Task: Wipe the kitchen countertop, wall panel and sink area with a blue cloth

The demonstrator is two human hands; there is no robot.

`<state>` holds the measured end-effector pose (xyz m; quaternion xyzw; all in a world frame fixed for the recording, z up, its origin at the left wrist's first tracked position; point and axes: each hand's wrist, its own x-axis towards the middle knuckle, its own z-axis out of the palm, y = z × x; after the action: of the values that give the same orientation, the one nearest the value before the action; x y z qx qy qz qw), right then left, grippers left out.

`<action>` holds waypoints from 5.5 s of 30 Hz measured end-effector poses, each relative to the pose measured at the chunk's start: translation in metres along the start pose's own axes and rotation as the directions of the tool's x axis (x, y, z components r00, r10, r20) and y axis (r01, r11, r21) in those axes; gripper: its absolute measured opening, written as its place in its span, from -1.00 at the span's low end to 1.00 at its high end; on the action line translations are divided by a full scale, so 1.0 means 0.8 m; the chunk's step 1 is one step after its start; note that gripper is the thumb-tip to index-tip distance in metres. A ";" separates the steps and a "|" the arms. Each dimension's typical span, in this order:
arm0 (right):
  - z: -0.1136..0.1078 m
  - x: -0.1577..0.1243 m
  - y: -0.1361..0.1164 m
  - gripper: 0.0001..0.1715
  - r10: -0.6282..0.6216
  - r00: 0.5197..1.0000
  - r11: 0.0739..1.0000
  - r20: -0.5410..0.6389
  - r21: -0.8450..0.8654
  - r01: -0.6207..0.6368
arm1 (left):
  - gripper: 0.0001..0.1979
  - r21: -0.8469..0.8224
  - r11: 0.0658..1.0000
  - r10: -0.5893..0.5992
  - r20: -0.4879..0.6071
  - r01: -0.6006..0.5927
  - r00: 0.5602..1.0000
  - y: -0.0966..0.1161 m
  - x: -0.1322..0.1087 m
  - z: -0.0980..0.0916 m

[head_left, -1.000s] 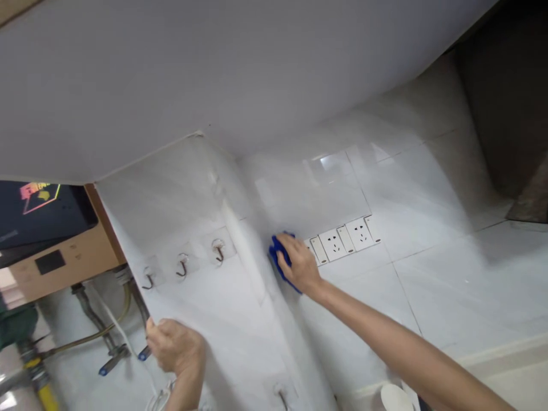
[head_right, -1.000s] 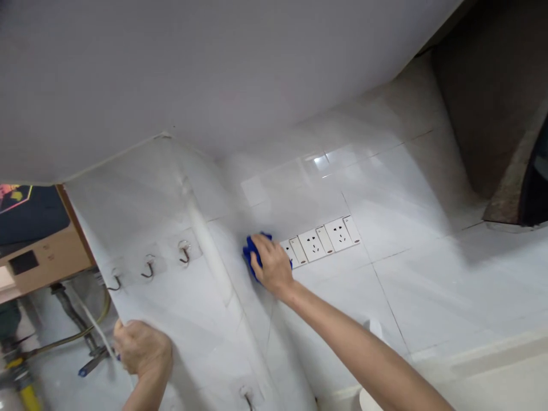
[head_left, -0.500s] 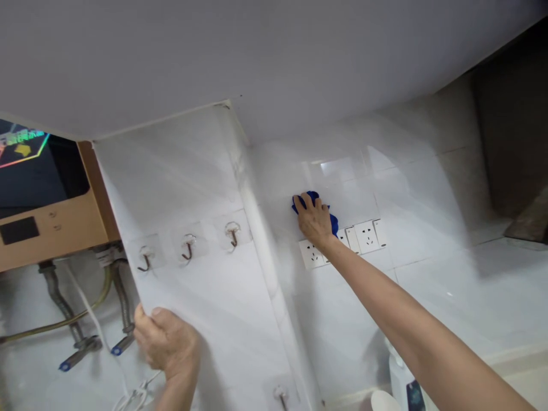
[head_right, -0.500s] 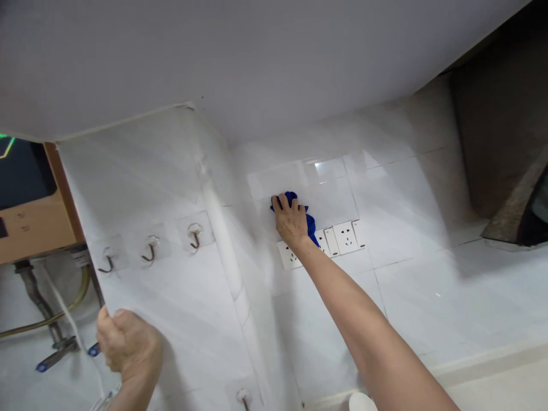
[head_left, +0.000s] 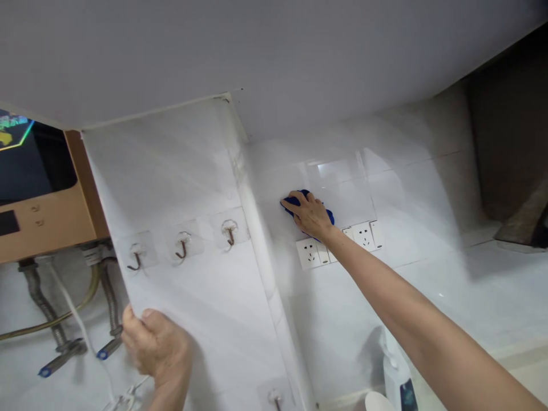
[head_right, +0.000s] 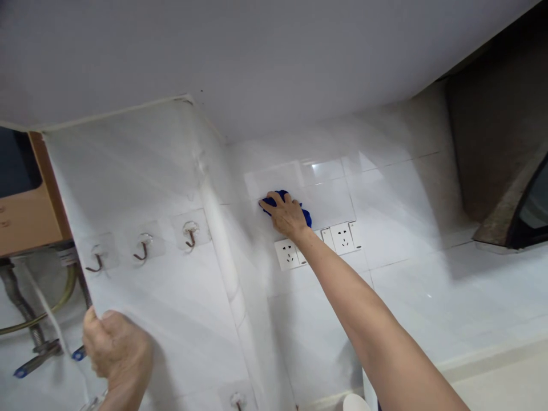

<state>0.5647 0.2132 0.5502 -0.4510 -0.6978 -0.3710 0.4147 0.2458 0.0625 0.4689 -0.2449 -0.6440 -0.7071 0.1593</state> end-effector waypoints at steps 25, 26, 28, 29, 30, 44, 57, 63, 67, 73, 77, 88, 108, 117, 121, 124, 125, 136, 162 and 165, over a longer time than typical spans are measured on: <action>0.046 -0.032 -0.069 -0.43 0.082 0.993 0.996 -0.083 -0.036 -0.086 | -0.39 -0.009 1.000 0.029 -0.008 -0.029 1.000 0.000 0.001 -0.003; 0.048 -0.041 -0.075 -0.42 0.036 0.998 0.998 -0.052 -0.048 -0.038 | -0.40 -0.007 0.999 0.035 -0.010 -0.035 0.999 -0.001 0.001 -0.003; 0.049 -0.055 -0.087 -0.39 -0.024 1.000 0.998 0.003 -0.059 0.024 | -0.40 -0.004 0.999 0.043 -0.002 -0.043 0.999 -0.002 0.001 -0.003; 0.048 -0.060 -0.092 -0.38 -0.034 0.999 0.997 0.023 -0.061 0.035 | -0.40 -0.005 0.999 0.045 0.003 -0.045 0.999 -0.003 0.001 -0.002; 0.047 -0.064 -0.097 -0.37 -0.039 0.998 0.997 0.041 -0.062 0.042 | -0.40 -0.008 0.999 0.051 0.003 -0.051 0.999 -0.003 0.001 -0.002; 0.146 -0.321 -0.159 -0.41 -0.177 0.975 0.977 0.137 -0.094 0.191 | -0.39 0.061 0.994 0.094 -0.027 -0.092 0.995 -0.002 0.002 0.004; 0.144 -0.338 -0.074 -0.49 -0.337 0.936 0.940 0.097 0.089 0.329 | -0.37 0.169 0.978 -0.098 -0.164 0.126 0.982 0.034 -0.002 0.013; 0.108 -0.321 -0.016 -0.43 0.089 0.994 0.977 -0.057 0.198 -0.076 | -0.38 0.121 0.991 -0.030 -0.155 0.050 0.987 0.030 -0.006 0.010; 0.085 -0.291 -0.002 -0.38 0.247 0.960 0.932 -0.129 0.301 -0.200 | -0.35 0.142 0.986 -0.072 -0.149 0.093 0.986 0.035 -0.006 0.011; 0.073 -0.257 0.016 -0.47 0.316 0.928 0.911 -0.197 0.338 -0.239 | -0.35 0.179 0.973 -0.113 -0.176 0.145 0.978 0.038 -0.001 0.014; 0.070 -0.242 0.017 -0.37 0.237 0.963 0.938 -0.130 0.288 -0.192 | -0.35 0.176 0.976 -0.098 -0.165 0.127 0.981 0.038 -0.001 0.015; 0.099 -0.263 -0.013 -0.10 0.187 0.982 0.981 0.029 0.034 -0.188 | -0.39 0.162 0.980 -0.095 -0.117 0.114 0.989 0.042 -0.008 0.009; 0.099 -0.288 -0.086 -0.59 0.167 0.970 0.889 -0.178 0.453 -0.070 | -0.39 0.080 0.997 0.024 -0.135 -0.013 0.991 0.014 -0.003 0.011; 0.062 -0.114 -0.071 -0.82 0.307 0.943 0.951 -0.131 0.075 -0.299 | -0.39 0.029 0.993 0.118 -0.089 -0.116 0.989 0.010 -0.007 0.004; 0.075 -0.141 -0.079 -0.77 0.251 0.955 0.958 -0.157 -0.102 -0.268 | -0.39 0.056 0.995 0.084 -0.102 -0.079 0.991 0.012 -0.006 0.006; 0.085 -0.162 -0.090 -0.77 0.242 0.955 0.954 -0.171 -0.139 -0.267 | -0.39 0.059 0.996 0.075 -0.094 -0.069 0.993 0.010 -0.004 0.009; 0.087 -0.165 -0.093 -0.77 0.262 0.950 0.948 -0.170 -0.140 -0.286 | -0.39 0.057 0.996 0.074 -0.092 -0.069 0.993 0.008 -0.004 0.010; 0.100 -0.233 -0.090 -0.80 0.291 0.956 0.953 0.022 -0.087 -0.289 | -0.39 0.028 0.995 0.097 -0.095 -0.095 0.991 0.003 -0.003 0.009; 0.094 -0.255 -0.032 -0.85 0.058 0.997 0.998 0.047 -0.041 -0.056 | -0.36 0.121 0.993 0.008 -0.130 0.008 0.991 0.010 0.006 0.015; 0.082 -0.273 -0.001 -0.90 0.138 0.990 0.990 0.010 0.018 -0.138 | -0.36 0.132 0.991 0.017 -0.140 0.001 0.990 0.007 0.008 0.017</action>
<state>0.6024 0.2013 0.3259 -0.4961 -0.6700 -0.3330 0.4405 0.2453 0.0761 0.4782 -0.1858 -0.6755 -0.6778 0.2231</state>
